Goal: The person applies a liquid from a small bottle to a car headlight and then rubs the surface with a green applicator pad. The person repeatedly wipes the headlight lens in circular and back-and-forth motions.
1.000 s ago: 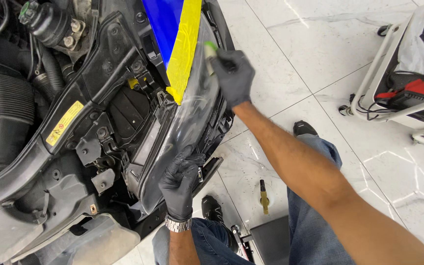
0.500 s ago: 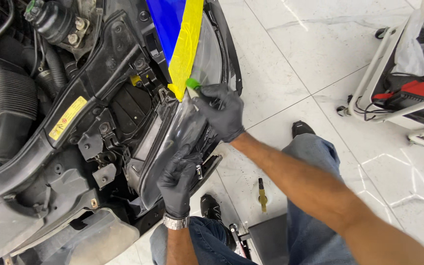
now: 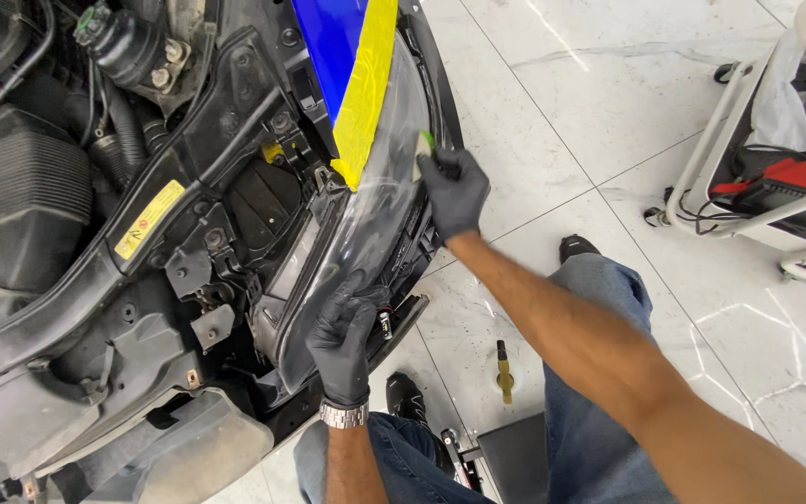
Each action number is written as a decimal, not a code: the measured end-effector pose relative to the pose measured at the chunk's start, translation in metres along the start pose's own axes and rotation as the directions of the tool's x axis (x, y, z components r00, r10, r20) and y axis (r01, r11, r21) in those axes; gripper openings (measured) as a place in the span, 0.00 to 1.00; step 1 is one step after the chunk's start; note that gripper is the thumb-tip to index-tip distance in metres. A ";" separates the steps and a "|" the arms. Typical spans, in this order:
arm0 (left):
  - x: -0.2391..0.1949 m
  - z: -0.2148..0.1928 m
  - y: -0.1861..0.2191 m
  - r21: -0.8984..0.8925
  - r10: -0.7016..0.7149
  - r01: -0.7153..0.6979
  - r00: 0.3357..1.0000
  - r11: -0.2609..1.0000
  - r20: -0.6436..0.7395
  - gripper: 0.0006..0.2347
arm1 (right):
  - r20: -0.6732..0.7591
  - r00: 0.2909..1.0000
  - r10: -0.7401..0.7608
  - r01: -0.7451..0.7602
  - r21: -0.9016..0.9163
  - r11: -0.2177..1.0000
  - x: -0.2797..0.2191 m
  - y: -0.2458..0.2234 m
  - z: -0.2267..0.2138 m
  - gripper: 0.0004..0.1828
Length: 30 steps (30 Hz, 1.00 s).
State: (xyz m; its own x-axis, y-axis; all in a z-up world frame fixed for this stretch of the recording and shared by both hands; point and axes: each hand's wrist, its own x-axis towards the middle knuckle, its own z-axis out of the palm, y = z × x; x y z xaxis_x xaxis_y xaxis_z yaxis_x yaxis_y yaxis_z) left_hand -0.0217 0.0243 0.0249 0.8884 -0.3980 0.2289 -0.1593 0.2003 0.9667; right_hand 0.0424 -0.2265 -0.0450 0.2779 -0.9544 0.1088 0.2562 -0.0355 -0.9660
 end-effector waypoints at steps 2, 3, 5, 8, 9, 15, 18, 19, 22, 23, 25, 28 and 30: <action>0.004 -0.001 0.007 0.011 0.000 0.000 1.000 1.000 0.011 0.19 | 0.044 0.999 -0.025 0.024 0.033 0.999 -0.016 -0.017 0.003 0.13; 0.003 0.001 0.010 0.019 -0.001 0.001 1.000 1.000 0.021 0.19 | 0.088 0.995 -0.052 0.047 0.064 0.997 -0.024 -0.025 0.000 0.16; 0.004 0.003 0.006 -0.002 0.005 -0.005 1.000 1.000 0.021 0.19 | 0.050 0.999 0.009 -0.011 0.050 0.999 0.001 -0.007 -0.004 0.14; 0.002 0.006 0.010 -0.010 0.001 -0.001 1.000 1.000 0.020 0.19 | 0.012 0.995 0.096 -0.097 0.053 0.994 -0.005 -0.017 -0.005 0.13; 0.003 0.007 0.011 -0.016 -0.007 0.007 1.000 1.000 0.016 0.19 | 0.016 0.994 0.110 -0.110 0.054 0.992 -0.012 -0.026 -0.003 0.14; 0.007 0.000 0.000 -0.030 -0.002 0.003 1.000 1.000 0.014 0.19 | 0.020 1.000 -0.001 0.000 0.060 0.998 0.012 -0.010 0.002 0.13; 0.002 0.007 0.007 -0.033 -0.028 0.028 0.999 0.999 0.025 0.19 | 0.050 0.998 0.024 -0.027 0.047 0.999 -0.005 -0.021 0.000 0.13; 0.003 0.006 0.009 -0.034 -0.024 0.025 0.999 0.999 0.025 0.19 | 0.051 0.998 0.021 -0.023 0.050 0.998 -0.011 -0.019 0.002 0.13; 0.004 0.007 0.010 -0.032 -0.020 0.021 1.000 0.999 0.022 0.19 | 0.093 0.995 0.028 -0.035 0.074 0.997 -0.005 -0.013 0.002 0.16; 0.005 0.007 0.008 -0.036 -0.025 0.026 0.999 0.999 0.021 0.19 | 0.053 0.999 0.010 -0.011 0.021 1.000 0.011 -0.010 0.002 0.14; 0.002 0.004 0.007 -0.032 -0.030 0.030 0.999 0.999 0.020 0.19 | 0.013 1.000 -0.004 0.005 -0.027 1.000 0.021 -0.009 0.003 0.12; 0.000 0.003 0.009 -0.024 -0.038 0.039 0.999 0.999 0.028 0.19 | 0.011 0.999 0.050 -0.049 -0.077 0.996 0.008 -0.018 0.004 0.13; 0.000 0.001 0.012 0.014 -0.058 0.057 0.997 0.998 0.042 0.20 | 0.104 0.994 -0.022 0.016 0.054 0.998 -0.007 -0.029 0.000 0.13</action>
State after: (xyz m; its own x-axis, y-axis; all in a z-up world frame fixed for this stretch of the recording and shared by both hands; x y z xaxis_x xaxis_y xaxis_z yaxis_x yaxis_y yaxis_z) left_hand -0.0241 0.0260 0.0365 0.8770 -0.4465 0.1773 -0.1140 0.1650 0.9797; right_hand 0.0334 -0.2191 -0.0177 0.3669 -0.9174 0.1539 0.3106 -0.0351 -0.9499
